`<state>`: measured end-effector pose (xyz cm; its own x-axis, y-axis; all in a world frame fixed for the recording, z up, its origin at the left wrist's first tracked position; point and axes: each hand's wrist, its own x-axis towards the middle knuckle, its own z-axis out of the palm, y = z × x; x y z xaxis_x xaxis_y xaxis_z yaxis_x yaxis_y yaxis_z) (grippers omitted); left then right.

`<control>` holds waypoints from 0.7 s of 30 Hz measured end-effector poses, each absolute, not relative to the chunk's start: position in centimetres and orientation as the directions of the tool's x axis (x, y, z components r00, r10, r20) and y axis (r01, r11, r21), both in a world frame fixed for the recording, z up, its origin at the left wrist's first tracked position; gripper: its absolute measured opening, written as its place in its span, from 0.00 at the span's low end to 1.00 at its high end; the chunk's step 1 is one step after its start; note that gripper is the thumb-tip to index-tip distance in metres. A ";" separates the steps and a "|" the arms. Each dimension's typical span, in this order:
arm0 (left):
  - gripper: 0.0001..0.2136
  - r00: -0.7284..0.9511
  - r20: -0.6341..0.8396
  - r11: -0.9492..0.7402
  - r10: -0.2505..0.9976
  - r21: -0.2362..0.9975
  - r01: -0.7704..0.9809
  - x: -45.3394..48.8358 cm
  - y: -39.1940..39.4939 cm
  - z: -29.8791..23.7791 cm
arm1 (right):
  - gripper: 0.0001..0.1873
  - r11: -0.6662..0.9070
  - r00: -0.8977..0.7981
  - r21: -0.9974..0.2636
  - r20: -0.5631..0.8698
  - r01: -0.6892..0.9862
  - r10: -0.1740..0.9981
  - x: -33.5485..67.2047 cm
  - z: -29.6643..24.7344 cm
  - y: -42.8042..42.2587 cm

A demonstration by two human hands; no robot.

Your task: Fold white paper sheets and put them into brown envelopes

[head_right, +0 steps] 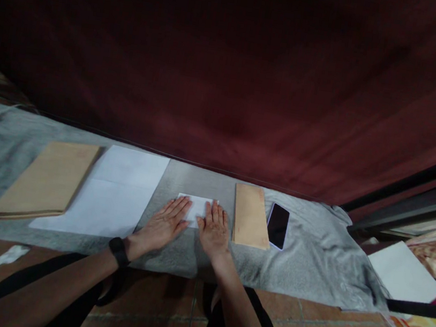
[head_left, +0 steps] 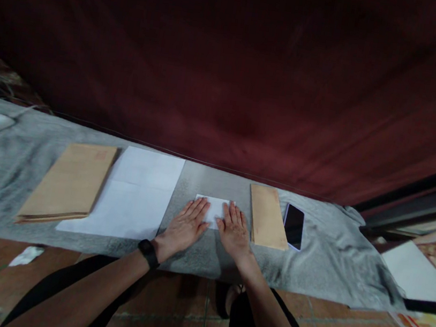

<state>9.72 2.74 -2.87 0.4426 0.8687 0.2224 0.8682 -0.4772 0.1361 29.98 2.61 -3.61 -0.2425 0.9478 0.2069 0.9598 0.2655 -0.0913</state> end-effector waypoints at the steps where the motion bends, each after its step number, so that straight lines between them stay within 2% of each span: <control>1: 0.29 0.440 0.215 -0.473 0.872 0.136 0.871 9.7 2.7 -3.0 | 0.31 0.266 -0.244 -0.090 0.203 0.960 0.948 30.0 -3.6 2.6; 8: 0.29 0.369 0.163 -0.391 0.915 0.134 0.911 8.8 2.9 -3.2 | 0.33 0.239 -0.217 -0.105 0.192 0.965 0.957 30.3 -3.8 2.8; 21: 0.27 0.388 0.071 -0.394 0.919 0.121 0.911 6.7 3.1 -2.7 | 0.32 0.226 -0.197 -0.086 0.263 0.970 0.944 31.1 -4.7 2.6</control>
